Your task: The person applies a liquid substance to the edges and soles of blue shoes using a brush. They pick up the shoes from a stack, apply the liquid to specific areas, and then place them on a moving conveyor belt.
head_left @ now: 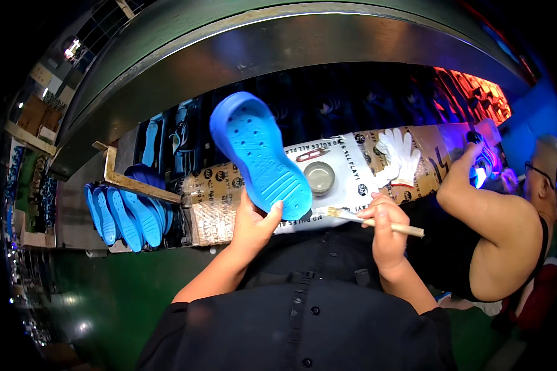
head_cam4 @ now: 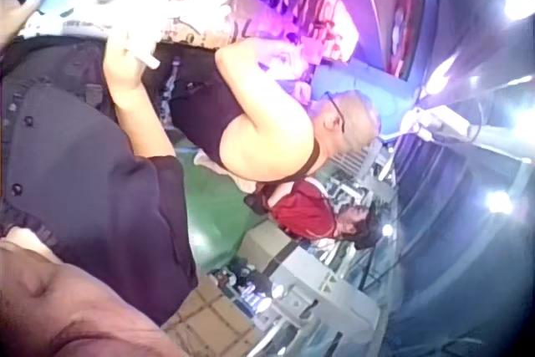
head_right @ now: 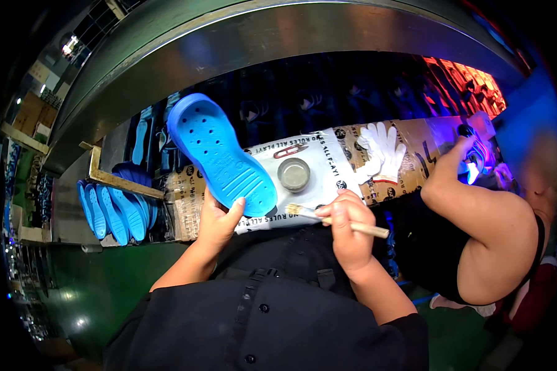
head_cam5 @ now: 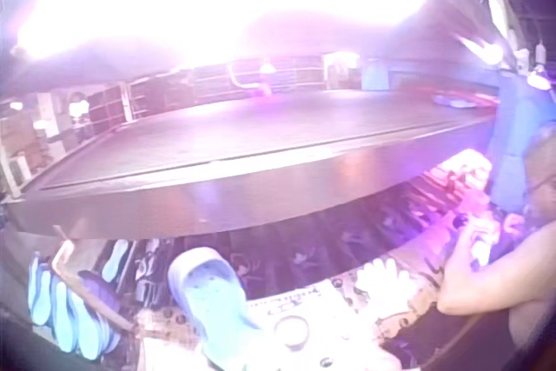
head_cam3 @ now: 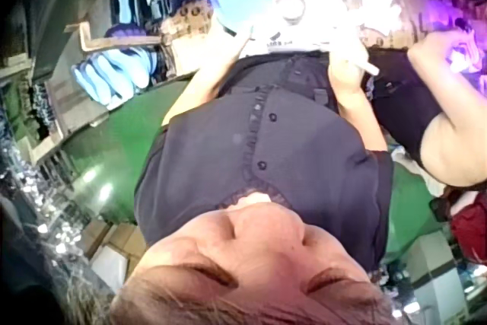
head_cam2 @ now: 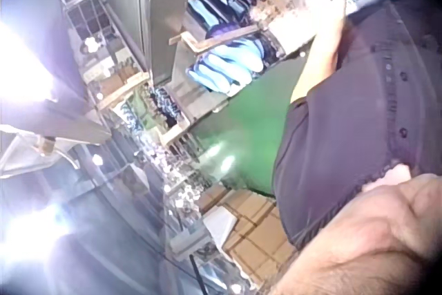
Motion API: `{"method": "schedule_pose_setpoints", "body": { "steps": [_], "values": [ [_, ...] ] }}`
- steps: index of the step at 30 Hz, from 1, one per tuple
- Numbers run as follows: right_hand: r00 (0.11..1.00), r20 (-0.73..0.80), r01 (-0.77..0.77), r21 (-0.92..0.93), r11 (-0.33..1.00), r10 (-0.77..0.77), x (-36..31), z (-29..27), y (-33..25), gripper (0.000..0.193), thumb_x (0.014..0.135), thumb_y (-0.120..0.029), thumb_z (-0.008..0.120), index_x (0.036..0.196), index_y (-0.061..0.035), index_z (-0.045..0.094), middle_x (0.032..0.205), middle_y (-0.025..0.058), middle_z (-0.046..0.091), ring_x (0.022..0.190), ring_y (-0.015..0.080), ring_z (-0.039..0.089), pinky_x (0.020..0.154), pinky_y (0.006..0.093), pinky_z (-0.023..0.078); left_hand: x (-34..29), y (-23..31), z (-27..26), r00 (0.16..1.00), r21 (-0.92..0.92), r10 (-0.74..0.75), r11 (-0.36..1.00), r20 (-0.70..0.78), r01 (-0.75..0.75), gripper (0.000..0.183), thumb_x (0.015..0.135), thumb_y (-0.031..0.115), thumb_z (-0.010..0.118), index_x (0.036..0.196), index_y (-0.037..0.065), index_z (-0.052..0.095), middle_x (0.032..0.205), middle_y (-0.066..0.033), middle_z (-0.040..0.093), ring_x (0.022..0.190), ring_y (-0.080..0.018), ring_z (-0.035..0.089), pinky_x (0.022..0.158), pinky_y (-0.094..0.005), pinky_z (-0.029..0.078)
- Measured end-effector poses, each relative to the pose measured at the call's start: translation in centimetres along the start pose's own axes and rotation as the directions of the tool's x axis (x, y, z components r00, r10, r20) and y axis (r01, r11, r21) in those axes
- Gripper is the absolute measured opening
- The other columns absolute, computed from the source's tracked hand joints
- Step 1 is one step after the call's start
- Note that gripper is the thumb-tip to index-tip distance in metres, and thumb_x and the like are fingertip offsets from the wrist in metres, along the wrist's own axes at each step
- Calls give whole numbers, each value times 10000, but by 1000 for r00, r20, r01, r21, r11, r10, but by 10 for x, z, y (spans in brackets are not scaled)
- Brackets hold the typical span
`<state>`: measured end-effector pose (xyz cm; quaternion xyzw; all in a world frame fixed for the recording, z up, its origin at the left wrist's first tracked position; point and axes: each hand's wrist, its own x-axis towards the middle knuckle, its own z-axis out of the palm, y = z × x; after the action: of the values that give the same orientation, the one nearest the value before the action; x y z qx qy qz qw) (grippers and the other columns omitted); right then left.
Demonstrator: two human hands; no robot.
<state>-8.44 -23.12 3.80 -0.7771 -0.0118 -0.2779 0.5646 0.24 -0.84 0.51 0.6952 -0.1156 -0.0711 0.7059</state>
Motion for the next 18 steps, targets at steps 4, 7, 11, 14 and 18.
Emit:
{"method": "schedule_pose_setpoints", "body": {
  "steps": [4, 7, 11, 14, 18],
  "values": [
    [991, 25, 129, -73, 989, -128, -5, -2, -1, 248, 869, -132, 516, 670, -52, 641, 600, 27, 579, 598, 183, 531, 804, 345, 390, 0, 11, 19, 995, 61, 52, 997, 81, -57, 457, 804, 92, 634, 1186, -31, 415, 1049, -133, 581, 956, -165, 570, 848, -309, 456],
    [982, 59, 185, -138, 973, -179, -7, -1, 1, 215, 845, -122, 543, 664, -57, 639, 603, 33, 576, 595, 194, 526, 776, 341, 390, 0, 14, 25, 992, 85, 93, 991, 81, -100, 463, 796, 93, 646, 1180, -32, 419, 1008, -132, 596, 895, -165, 596, 804, -299, 476],
    [978, 76, 205, -184, 961, -194, -7, 2, 3, 210, 839, -109, 546, 656, -61, 637, 600, 34, 571, 595, 198, 523, 778, 346, 391, -2, 22, 31, 993, 19, 105, 994, 61, -106, 472, 781, 64, 654, 1177, -35, 417, 979, -128, 607, 899, -157, 607, 801, -291, 486],
    [977, 54, 213, -247, 945, -206, -6, -3, 3, 208, 834, -99, 546, 649, -65, 634, 600, 35, 569, 595, 203, 521, 784, 354, 393, -1, 18, 29, 982, 39, 179, 983, 57, -181, 480, 776, 46, 649, 1183, -37, 409, 980, -131, 608, 903, -160, 614, 799, -286, 491],
    [984, -14, 173, -186, 967, -179, -5, -5, 3, 189, 822, -107, 566, 653, -66, 639, 597, 38, 564, 588, 200, 514, 789, 355, 395, -2, 15, 28, 972, 112, 217, 968, 85, -226, 480, 780, 43, 640, 1188, -38, 401, 991, -136, 600, 898, -161, 615, 795, -287, 493]
  ]
}}
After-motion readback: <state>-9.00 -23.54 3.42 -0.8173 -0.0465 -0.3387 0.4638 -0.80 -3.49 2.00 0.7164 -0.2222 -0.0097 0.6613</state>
